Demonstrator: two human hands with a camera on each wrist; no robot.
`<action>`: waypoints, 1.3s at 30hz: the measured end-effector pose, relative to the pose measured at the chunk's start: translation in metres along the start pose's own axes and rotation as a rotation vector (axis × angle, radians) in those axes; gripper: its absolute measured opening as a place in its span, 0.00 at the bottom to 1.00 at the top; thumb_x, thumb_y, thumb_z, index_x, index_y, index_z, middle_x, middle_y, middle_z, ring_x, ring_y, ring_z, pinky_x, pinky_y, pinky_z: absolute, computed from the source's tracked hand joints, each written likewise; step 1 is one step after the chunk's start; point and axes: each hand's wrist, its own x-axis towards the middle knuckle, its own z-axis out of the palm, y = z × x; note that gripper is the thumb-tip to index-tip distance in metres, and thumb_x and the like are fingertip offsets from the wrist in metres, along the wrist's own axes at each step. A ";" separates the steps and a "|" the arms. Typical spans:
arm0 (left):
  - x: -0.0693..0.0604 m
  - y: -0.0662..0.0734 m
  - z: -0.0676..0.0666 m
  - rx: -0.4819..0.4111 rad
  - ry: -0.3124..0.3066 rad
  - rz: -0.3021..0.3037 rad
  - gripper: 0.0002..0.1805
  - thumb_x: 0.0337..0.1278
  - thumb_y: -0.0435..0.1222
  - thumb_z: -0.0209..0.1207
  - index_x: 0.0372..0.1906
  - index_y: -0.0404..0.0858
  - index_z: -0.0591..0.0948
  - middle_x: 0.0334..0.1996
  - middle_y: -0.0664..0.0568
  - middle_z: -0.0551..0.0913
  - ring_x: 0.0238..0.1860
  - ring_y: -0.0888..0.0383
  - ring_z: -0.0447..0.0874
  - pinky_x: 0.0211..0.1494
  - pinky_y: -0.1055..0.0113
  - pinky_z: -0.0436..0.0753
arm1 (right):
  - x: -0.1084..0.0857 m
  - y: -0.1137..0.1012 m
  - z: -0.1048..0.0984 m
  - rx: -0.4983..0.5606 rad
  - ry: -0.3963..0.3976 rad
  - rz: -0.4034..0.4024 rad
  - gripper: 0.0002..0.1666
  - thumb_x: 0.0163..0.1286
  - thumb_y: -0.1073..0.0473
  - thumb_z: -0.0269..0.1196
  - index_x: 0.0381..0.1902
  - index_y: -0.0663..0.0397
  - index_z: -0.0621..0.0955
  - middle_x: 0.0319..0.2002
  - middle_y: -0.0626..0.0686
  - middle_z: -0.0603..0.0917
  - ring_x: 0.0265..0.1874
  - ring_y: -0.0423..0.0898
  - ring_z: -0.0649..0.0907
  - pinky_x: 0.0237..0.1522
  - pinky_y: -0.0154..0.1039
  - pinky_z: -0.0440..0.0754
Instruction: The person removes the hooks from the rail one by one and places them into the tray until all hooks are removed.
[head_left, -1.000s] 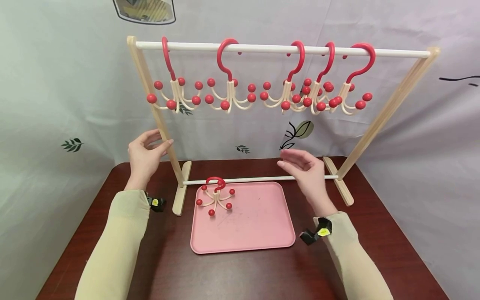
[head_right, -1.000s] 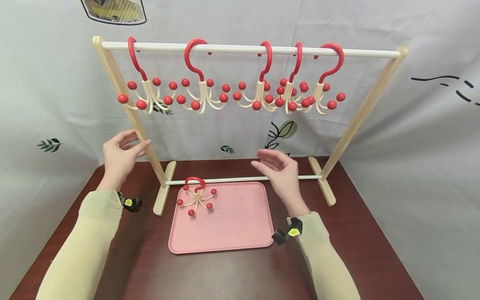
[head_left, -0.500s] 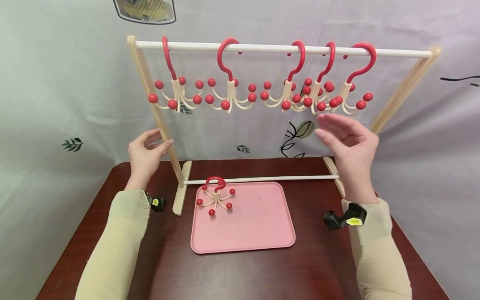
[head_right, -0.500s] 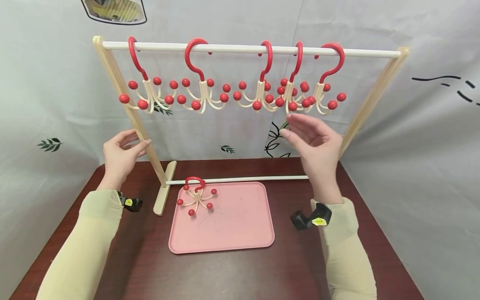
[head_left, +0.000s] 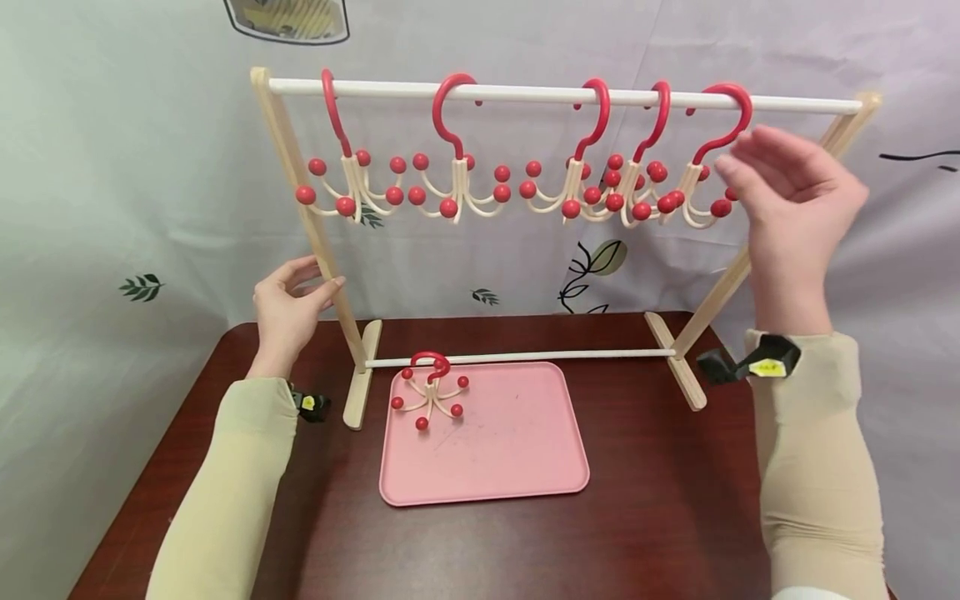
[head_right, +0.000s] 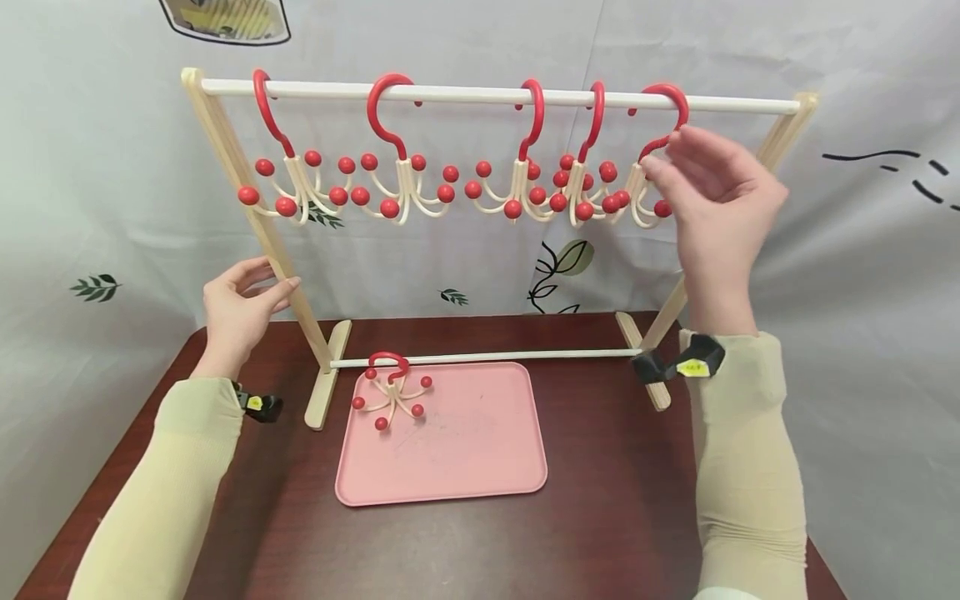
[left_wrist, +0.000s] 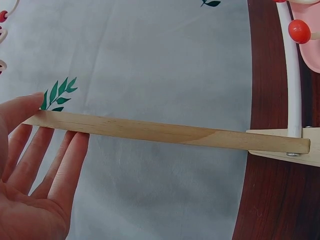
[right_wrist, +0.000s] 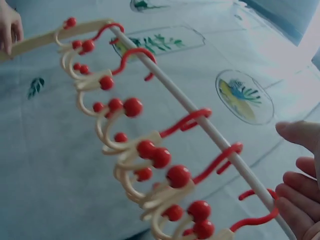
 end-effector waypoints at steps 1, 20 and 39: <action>0.000 0.000 0.000 0.001 -0.002 0.000 0.28 0.57 0.44 0.74 0.62 0.43 0.83 0.53 0.47 0.85 0.44 0.65 0.87 0.40 0.75 0.86 | 0.005 -0.002 -0.002 -0.020 0.021 0.008 0.29 0.42 0.72 0.84 0.46 0.71 0.87 0.42 0.63 0.88 0.44 0.52 0.88 0.46 0.35 0.86; 0.002 0.002 0.000 0.022 -0.002 -0.009 0.28 0.57 0.45 0.73 0.62 0.43 0.83 0.54 0.47 0.85 0.46 0.61 0.87 0.41 0.75 0.86 | 0.050 0.003 -0.005 -0.201 0.042 0.325 0.31 0.42 0.61 0.86 0.48 0.58 0.90 0.44 0.54 0.89 0.43 0.45 0.88 0.48 0.31 0.84; 0.000 0.001 0.000 0.014 0.001 -0.014 0.28 0.57 0.44 0.74 0.63 0.43 0.83 0.54 0.47 0.85 0.45 0.63 0.87 0.41 0.75 0.86 | 0.055 0.005 -0.005 -0.151 0.033 0.331 0.27 0.44 0.64 0.85 0.44 0.63 0.89 0.40 0.56 0.89 0.40 0.47 0.89 0.42 0.35 0.85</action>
